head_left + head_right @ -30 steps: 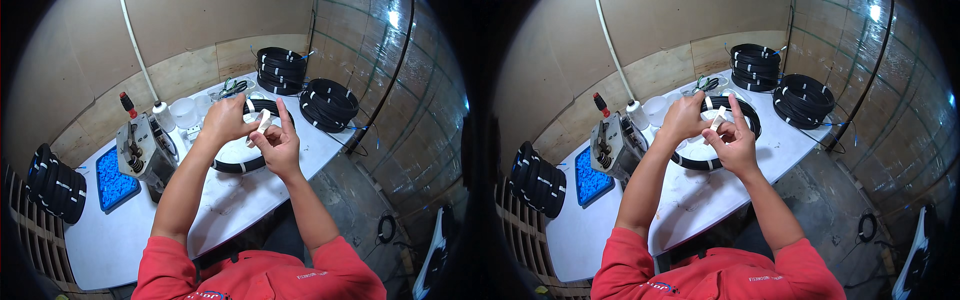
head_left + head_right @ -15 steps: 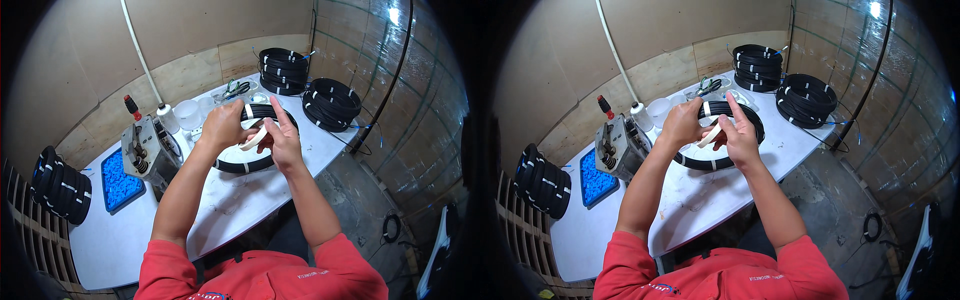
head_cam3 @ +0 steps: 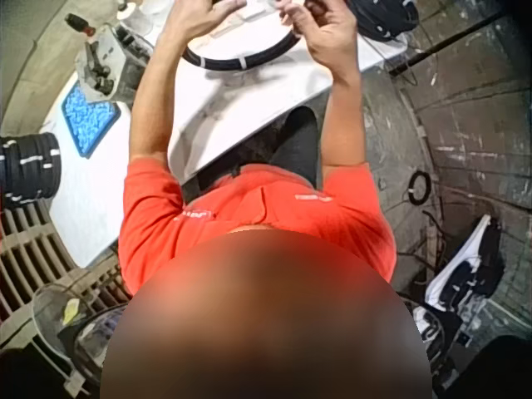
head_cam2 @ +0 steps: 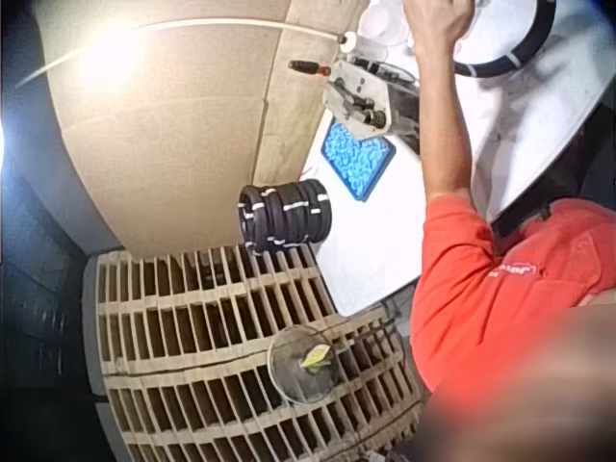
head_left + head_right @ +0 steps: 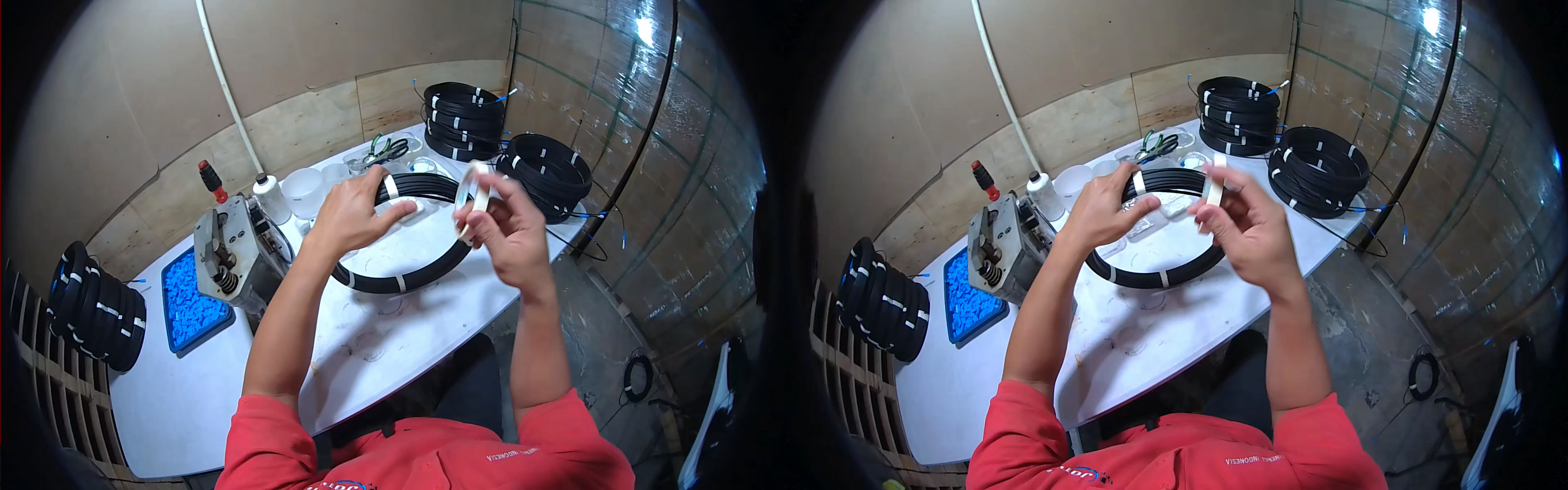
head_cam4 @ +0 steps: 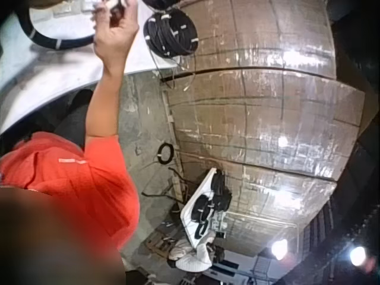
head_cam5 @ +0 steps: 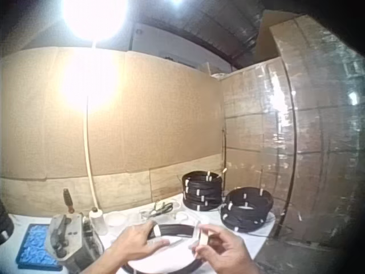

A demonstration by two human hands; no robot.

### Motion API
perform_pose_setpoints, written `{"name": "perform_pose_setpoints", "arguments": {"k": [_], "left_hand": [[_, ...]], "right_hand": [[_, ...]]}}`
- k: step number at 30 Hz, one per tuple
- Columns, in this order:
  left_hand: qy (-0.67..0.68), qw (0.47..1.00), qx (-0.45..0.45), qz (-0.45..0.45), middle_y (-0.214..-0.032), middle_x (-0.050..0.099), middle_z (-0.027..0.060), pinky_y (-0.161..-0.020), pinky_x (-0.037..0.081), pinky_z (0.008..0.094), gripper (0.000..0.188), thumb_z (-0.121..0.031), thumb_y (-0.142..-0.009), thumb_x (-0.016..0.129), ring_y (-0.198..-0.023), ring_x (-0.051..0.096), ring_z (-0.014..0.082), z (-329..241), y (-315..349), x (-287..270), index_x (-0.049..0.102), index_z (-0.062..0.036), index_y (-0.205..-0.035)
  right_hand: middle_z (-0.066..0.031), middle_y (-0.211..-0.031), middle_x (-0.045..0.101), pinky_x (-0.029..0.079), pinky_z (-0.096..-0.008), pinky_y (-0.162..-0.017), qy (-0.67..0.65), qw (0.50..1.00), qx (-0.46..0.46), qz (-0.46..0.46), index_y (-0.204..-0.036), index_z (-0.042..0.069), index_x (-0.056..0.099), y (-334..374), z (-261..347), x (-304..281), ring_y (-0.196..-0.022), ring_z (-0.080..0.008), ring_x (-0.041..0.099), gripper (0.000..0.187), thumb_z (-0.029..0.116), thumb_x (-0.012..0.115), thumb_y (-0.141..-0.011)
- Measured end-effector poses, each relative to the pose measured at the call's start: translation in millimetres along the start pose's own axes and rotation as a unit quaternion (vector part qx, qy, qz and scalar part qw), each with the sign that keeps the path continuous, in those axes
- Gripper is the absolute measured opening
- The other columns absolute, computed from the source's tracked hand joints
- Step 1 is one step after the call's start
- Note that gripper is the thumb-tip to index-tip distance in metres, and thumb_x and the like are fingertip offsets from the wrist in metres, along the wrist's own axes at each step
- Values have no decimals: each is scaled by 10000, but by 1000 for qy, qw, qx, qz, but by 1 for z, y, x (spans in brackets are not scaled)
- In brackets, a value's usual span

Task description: The recorder is securing coils of black cable using white tape at a workbench.

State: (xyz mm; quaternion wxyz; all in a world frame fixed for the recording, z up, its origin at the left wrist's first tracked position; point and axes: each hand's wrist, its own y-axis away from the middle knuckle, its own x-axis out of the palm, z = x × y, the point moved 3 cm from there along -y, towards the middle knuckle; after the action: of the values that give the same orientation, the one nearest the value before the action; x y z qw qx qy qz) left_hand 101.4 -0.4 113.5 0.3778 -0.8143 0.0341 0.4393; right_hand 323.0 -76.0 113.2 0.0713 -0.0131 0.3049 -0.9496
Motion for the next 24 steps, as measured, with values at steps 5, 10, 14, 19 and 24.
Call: {"name": "perform_pose_setpoints", "arguments": {"k": [5, 10, 14, 19, 24], "left_hand": [[-55, 998, -21, 35, -769, 652, 237, -638, 504, 468, 484, -461, -878, 685, -710, 640, 428, 1, 4, 0, 560, -2, -970], [-34, 999, 25, 5, -725, 639, 198, -588, 508, 454, 521, -492, -820, 738, -661, 640, 394, -12, 15, 0, 527, -27, -923], [-57, 997, 27, 38, -731, 619, 152, -580, 509, 462, 371, -224, -728, 781, -674, 641, 372, -20, 20, 0, 501, -38, -885], [-57, 996, 48, 56, -671, 537, 99, -495, 475, 427, 297, -96, -639, 697, -585, 616, 319, -30, 22, 3, 487, -59, -846], [-56, 994, 37, 82, -653, 509, 84, -472, 459, 414, 274, -94, -647, 680, -557, 597, 293, -30, 14, 7, 489, -66, -842]], "right_hand": [[-108, -993, 725, 477, -257, -807, 55, 997, -40, 40, -1551, 77, 175, -53, -4, -17, -885, -106, 622, 811, 89, 679, -916], [-116, -1048, 718, 504, -288, -877, 195, 970, 36, 143, -1418, 4, 446, -127, -78, -32, -927, -138, 656, 555, 81, 669, -916], [-131, -953, 733, 520, -292, -775, 371, 914, 54, 158, -1166, 9, 669, -166, -163, -44, -823, -127, 668, 292, 86, 693, -885], [-203, -934, 692, 518, -371, -775, 474, 854, 60, 204, -1165, 71, 683, -183, -256, -55, -823, -332, 678, 300, 62, 647, -867], [-200, -1073, 681, 498, -410, -871, 569, 774, 84, 265, -1179, 60, 681, -196, -293, -57, -1005, -340, 649, 337, 29, 614, -849]]}}
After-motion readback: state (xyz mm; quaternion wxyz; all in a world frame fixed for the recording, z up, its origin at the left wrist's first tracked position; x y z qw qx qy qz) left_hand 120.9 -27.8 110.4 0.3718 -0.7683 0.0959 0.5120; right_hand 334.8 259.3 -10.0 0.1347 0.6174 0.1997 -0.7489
